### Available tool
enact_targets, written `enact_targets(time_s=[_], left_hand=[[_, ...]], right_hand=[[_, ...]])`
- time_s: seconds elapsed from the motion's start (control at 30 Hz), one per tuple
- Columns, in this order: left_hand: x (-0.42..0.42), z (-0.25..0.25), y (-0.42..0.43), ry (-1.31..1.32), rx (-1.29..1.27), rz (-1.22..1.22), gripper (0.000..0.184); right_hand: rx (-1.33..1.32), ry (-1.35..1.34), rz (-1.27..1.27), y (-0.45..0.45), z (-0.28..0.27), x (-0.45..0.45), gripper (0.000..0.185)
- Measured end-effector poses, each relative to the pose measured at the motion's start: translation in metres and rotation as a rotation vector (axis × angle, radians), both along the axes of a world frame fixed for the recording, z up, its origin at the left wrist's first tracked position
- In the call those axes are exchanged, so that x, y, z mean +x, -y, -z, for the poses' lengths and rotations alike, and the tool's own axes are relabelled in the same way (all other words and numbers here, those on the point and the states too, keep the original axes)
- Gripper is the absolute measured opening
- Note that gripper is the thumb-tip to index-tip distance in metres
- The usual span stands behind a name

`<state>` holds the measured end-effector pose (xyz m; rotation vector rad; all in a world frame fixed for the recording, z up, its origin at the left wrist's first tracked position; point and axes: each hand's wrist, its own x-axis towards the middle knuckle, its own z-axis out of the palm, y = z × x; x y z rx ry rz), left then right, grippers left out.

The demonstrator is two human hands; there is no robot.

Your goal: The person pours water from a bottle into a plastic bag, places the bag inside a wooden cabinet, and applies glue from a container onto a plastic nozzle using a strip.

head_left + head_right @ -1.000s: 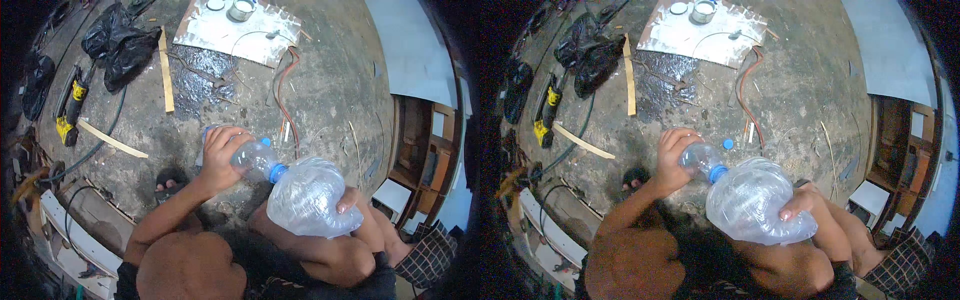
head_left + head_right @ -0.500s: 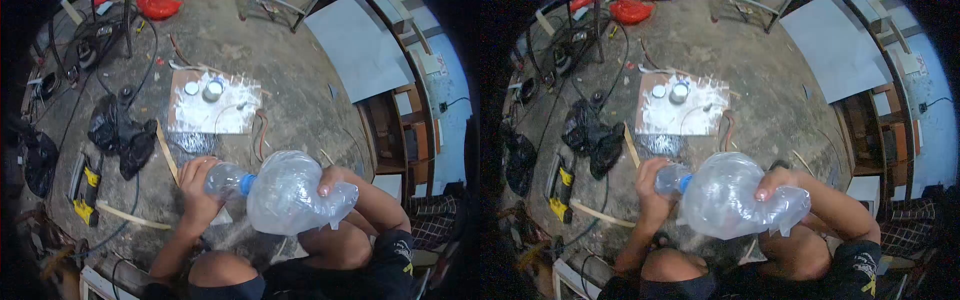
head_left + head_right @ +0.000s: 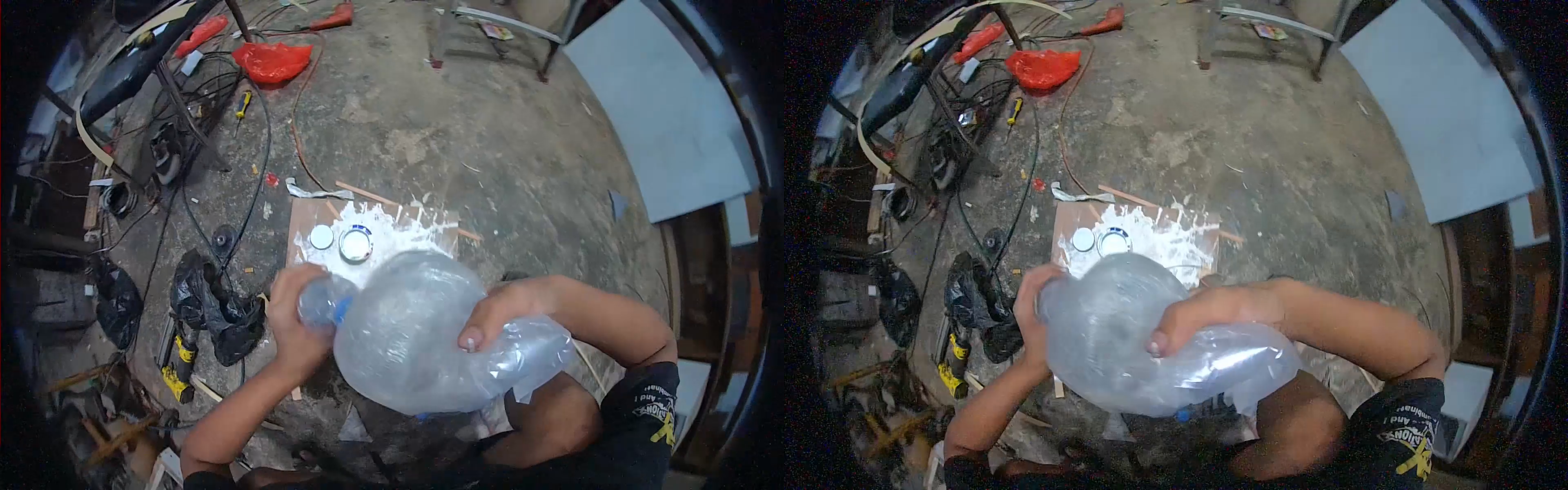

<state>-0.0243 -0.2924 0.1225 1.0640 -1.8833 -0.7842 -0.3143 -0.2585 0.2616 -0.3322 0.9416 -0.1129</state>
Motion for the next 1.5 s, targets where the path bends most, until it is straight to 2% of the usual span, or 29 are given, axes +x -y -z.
enact_targets(time_s=[0.1,0.27,0.43,0.6,0.77,0.87,1.03,1.13,1.2,1.27,1.3,1.37,1.4,1.43,1.47,1.5], left_hand=[[-0.056,-0.012,0.034,-0.055,0.016,-0.148,0.046],[-0.121,-0.023,0.111,-0.048,-0.177,-0.253,0.042],[-0.144,-0.011,0.161,0.012,-0.241,-0.385,0.044],[-0.143,-0.02,0.154,0.076,-0.194,-0.514,0.046],[-0.137,-0.059,0.119,0.162,-0.101,-0.666,0.047],[-0.127,-0.075,0.108,0.187,-0.144,-0.732,0.047],[-0.121,-0.115,0.084,0.247,-0.104,-0.72,0.052],[-0.108,-0.131,0.067,0.243,-0.015,-0.701,0.053],[-0.112,-0.121,0.065,0.249,-0.028,-0.669,0.053],[-0.116,-0.105,0.049,0.346,-0.148,-0.686,0.053],[-0.126,-0.096,0.041,0.197,-0.131,-0.678,0.053],[-0.135,-0.071,0.018,0.216,-0.218,-0.676,0.052],[-0.138,-0.062,0.011,0.23,-0.273,-0.656,0.052],[-0.148,-0.055,-0.004,0.144,-0.16,-0.657,0.05],[-0.157,-0.045,-0.022,0.14,-0.153,-0.656,0.049],[-0.161,-0.034,-0.035,0.146,-0.182,-0.667,0.049]], right_hand=[[-0.09,-0.005,-0.055,0.045,-0.007,-0.039,0.05],[-0.256,0.011,-0.196,0.146,0.009,-0.107,0.049],[-0.32,0.076,-0.34,0.227,0.055,-0.122,0.048],[-0.307,0.172,-0.428,0.264,0.076,-0.111,0.046],[-0.3,0.329,-0.431,0.27,0.05,-0.089,0.044],[-0.303,0.369,-0.281,0.266,0.006,-0.102,0.042],[-0.062,0.64,-0.188,0.256,-0.009,-0.09,0.043],[-0.152,0.575,-0.132,0.236,-0.015,-0.091,0.045],[-0.228,0.485,-0.084,0.221,-0.008,-0.104,0.044],[-0.292,0.414,-0.059,0.196,0.004,-0.11,0.044],[-0.32,0.358,-0.047,0.181,0.007,-0.112,0.043],[-0.394,0.249,0.005,0.147,0.01,-0.116,0.042],[-0.393,0.224,-0.012,0.134,0.021,-0.125,0.042],[-0.391,0.199,-0.029,0.121,0.033,-0.135,0.041],[-0.331,0.199,-0.143,0.128,0.067,-0.166,0.041],[-0.507,0.283,-0.255,0.135,0.09,-0.189,0.04]])
